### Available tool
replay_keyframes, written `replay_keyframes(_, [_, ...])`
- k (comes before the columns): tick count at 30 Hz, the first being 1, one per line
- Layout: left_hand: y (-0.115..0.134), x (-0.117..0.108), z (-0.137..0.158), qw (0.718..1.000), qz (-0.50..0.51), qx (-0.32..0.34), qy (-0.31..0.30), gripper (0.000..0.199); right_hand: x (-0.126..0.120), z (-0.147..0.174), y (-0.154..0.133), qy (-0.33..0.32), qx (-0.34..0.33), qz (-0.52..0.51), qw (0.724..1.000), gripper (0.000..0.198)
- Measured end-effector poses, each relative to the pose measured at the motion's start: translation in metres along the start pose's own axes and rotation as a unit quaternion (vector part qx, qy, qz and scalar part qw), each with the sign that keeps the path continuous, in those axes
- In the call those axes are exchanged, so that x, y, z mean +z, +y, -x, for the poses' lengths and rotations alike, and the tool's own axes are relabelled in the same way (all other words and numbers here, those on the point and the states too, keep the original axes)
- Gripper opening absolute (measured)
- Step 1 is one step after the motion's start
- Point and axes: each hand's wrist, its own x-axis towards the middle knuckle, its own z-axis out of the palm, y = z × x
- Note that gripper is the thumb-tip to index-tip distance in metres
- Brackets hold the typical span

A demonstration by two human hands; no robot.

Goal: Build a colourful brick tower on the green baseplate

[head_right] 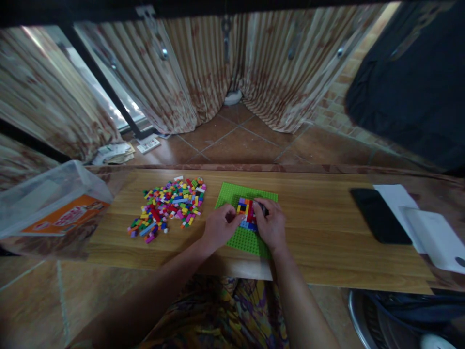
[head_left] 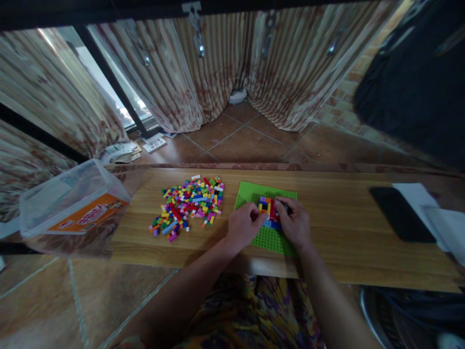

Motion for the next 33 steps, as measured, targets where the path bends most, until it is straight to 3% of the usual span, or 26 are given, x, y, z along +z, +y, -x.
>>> replay_keyframes(8, [-0.0057, 0.0038, 0.004, 0.999, -0.006, 0.046, 0.018, 0.028, 0.0007, 0.0004, -0.0007, 0.004, 0.0, -0.003, 1.0, 0.032])
replay_keyframes(33, [-0.0091, 0.0049, 0.0054, 0.997, -0.009, 0.072, 0.026, 0.029, -0.0011, 0.0006, -0.0029, -0.001, -0.008, 0.002, 1.0, 0.031])
